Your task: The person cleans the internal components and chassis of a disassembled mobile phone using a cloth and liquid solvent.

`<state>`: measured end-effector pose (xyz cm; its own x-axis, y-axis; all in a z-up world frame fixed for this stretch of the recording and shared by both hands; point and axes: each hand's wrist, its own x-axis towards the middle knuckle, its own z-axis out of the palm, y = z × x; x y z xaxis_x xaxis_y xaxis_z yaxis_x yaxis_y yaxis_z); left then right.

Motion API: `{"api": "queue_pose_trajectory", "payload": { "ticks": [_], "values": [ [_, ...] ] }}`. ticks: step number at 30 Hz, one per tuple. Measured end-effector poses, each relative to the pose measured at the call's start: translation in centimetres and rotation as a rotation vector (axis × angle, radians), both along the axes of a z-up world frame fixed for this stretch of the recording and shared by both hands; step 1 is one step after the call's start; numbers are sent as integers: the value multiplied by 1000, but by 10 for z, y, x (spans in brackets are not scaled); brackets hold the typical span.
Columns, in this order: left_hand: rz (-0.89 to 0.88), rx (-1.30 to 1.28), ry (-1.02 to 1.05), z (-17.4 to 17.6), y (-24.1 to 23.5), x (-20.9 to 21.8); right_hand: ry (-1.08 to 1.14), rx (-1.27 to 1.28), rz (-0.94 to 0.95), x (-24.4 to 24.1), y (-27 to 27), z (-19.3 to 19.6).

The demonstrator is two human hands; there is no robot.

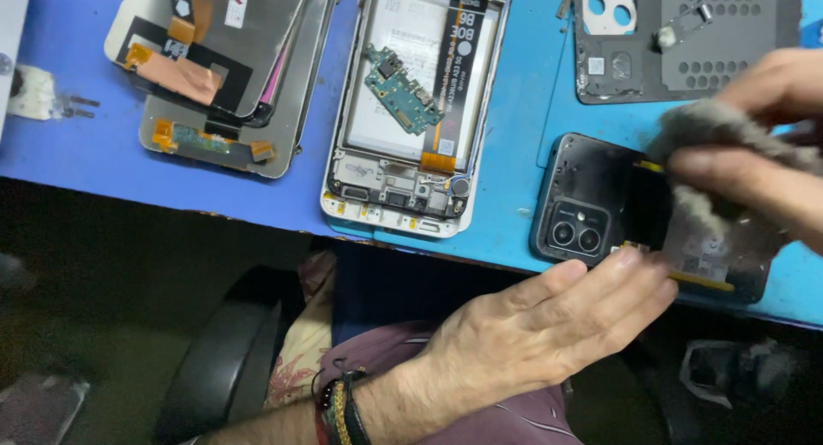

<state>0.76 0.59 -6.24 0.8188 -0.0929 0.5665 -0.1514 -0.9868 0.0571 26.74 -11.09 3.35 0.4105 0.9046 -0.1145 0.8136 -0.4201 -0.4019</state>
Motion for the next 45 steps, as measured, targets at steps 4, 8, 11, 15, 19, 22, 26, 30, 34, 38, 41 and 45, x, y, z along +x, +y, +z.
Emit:
{"api": "queue_pose_trajectory", "payload": {
  "ticks": [4, 8, 11, 15, 19, 22, 26, 30, 34, 38, 41, 45],
  "values": [
    [-17, -11, 2, -4, -3, 3, 136, -85, -105, -53, 36, 25],
    [-24, -26, 0, -6, -4, 4, 67, -185, -134, -60, 33, 24],
    [-29, -35, 2, -7, -5, 5, 90, -185, -200, -68, 36, 24],
    [-64, -95, 33, -7, -6, 7, 92, -69, -148, -84, 61, 35],
    [-66, -83, 46, -6, -2, 10, 155, -72, -127, -74, 49, 31],
    [-9, -76, -21, -5, 6, 12, 155, -113, -126, -68, 49, 26],
    [17, -72, -4, -12, -7, 16, 169, -98, -94, -67, 50, 24],
    [113, -56, -32, -28, -17, 16, 189, -118, -93, -61, 44, 15],
    [163, -52, -99, -22, -16, 19, 117, -45, 11, -57, 41, 24],
    [154, -17, -70, -9, -6, 24, -17, -26, 196, -36, 13, 22],
    [173, -18, -74, -8, -4, 22, -120, -26, 332, -46, 25, 27],
    [94, -66, -50, -9, -6, 18, -399, -117, 607, -70, 46, 40]
  ]
}}
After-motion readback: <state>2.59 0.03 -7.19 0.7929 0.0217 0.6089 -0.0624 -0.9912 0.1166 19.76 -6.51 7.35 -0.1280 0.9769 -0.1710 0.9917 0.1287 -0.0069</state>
